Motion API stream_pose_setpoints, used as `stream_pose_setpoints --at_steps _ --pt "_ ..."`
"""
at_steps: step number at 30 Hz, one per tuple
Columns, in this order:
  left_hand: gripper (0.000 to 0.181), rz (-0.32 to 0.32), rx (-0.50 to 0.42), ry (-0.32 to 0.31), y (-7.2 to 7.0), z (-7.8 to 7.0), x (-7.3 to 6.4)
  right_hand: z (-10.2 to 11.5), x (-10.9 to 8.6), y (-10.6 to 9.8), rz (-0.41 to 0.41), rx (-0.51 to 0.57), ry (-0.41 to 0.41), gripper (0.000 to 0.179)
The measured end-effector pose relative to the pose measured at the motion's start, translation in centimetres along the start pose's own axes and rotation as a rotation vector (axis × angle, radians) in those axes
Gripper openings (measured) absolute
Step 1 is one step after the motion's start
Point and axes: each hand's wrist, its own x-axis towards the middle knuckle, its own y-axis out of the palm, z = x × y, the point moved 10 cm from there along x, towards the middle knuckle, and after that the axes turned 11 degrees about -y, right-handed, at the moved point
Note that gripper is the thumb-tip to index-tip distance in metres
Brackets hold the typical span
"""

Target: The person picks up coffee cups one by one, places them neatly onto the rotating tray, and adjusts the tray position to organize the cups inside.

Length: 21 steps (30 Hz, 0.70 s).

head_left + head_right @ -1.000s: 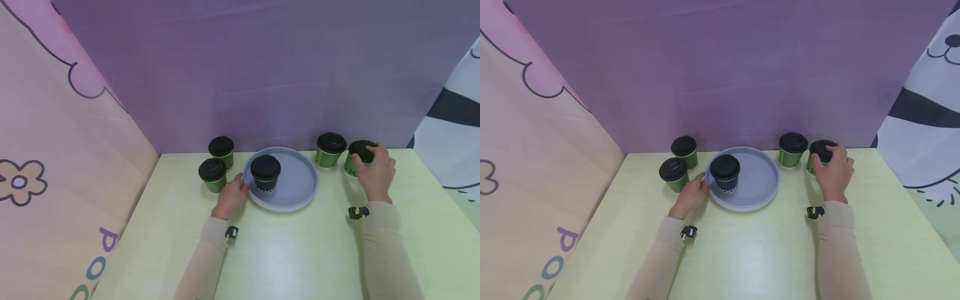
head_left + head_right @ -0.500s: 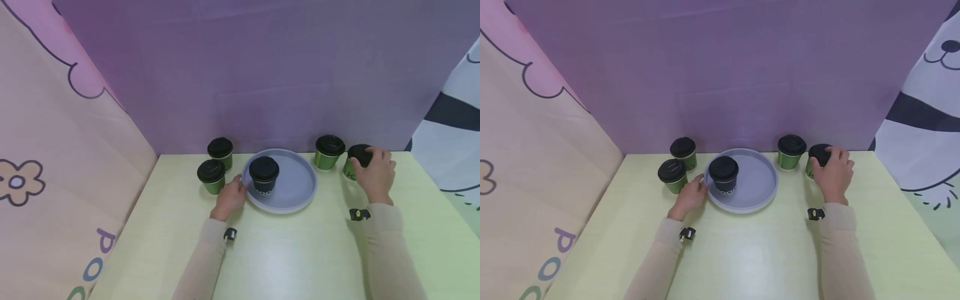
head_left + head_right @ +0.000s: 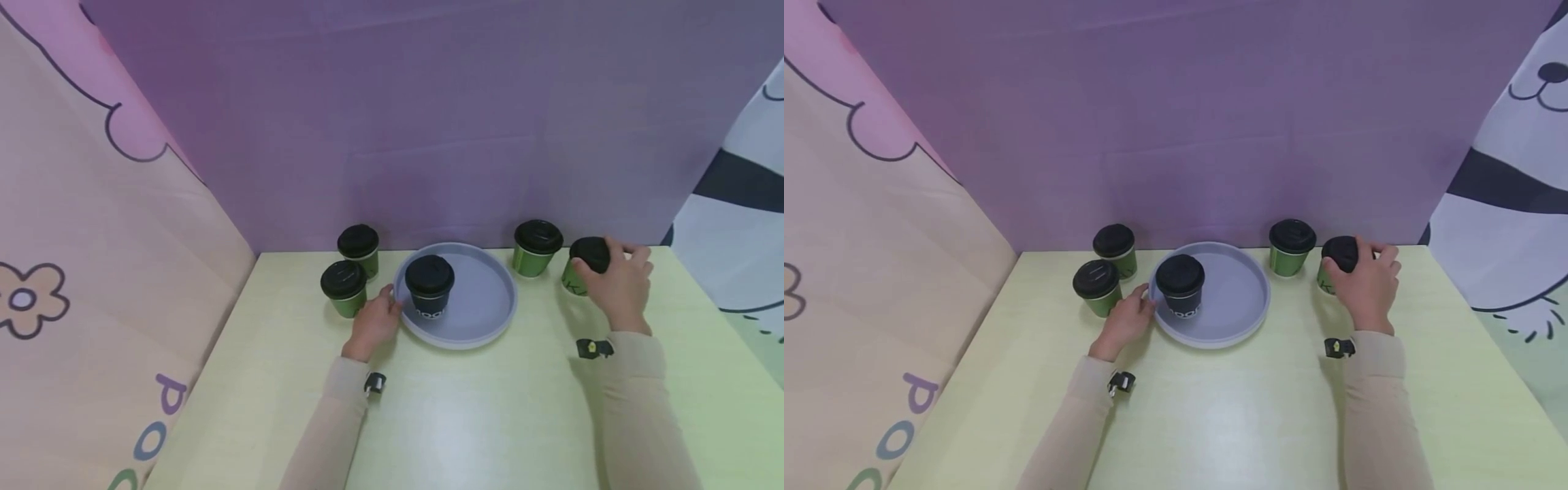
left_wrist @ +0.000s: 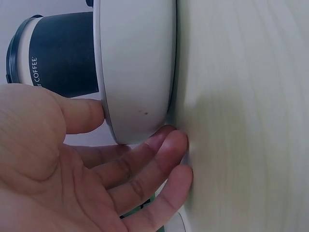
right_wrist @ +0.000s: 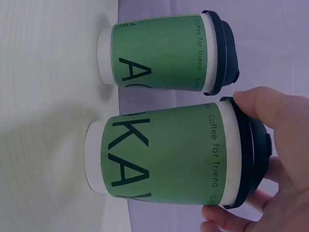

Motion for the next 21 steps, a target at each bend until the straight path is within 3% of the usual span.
stream_pose_setpoints --at_steps 16,21 --pt "0.05 -0.099 -0.036 0.025 -0.66 -0.26 -0.1 -0.3 -0.16 0.31 0.049 0.046 0.007 0.095" --pt "0.05 -0.099 -0.026 0.028 -0.7 -0.33 -0.12 -0.55 -0.08 0.39 0.042 0.057 0.019 0.094"
